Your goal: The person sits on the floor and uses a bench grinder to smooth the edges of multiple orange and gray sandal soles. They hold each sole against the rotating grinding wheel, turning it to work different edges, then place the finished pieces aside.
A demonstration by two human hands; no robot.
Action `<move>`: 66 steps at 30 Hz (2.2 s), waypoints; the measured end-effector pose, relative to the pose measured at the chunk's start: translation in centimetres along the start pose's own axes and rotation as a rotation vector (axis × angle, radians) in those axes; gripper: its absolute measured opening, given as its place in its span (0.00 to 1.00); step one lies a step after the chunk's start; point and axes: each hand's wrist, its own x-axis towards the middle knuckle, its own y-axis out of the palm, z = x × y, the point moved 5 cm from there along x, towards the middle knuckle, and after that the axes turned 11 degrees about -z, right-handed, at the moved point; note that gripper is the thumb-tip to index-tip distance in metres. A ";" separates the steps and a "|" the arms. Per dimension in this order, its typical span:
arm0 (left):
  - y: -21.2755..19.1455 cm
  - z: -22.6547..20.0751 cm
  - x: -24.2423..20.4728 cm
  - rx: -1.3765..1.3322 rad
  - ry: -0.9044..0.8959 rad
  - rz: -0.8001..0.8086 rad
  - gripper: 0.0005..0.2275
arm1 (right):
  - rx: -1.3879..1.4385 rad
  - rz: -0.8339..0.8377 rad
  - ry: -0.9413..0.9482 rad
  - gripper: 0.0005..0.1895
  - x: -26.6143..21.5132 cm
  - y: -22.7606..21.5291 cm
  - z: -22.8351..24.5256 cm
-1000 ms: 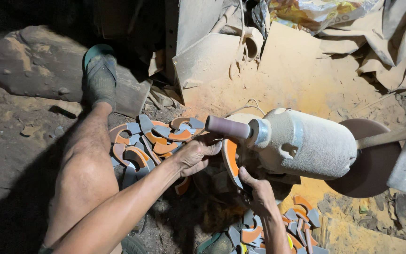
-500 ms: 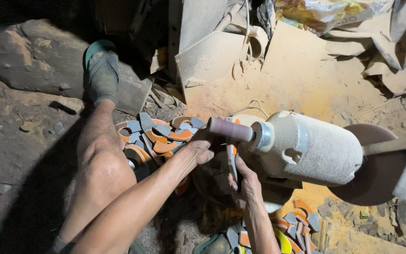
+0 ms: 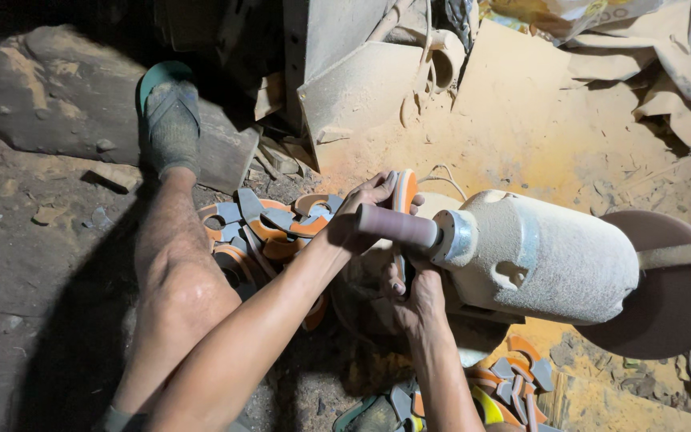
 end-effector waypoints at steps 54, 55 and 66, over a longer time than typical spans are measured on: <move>-5.6 5.2 -0.7 -0.018 -0.090 -0.225 0.11 | -0.112 0.064 0.176 0.18 -4.5 0.1 -2.8; -5.3 4.7 0.0 -0.067 -0.076 -0.231 0.11 | -0.115 0.072 0.156 0.18 -3.9 0.3 -2.7; -1.6 2.3 0.8 -0.195 -0.108 -0.234 0.12 | 0.018 0.158 0.203 0.26 1.2 0.6 -3.1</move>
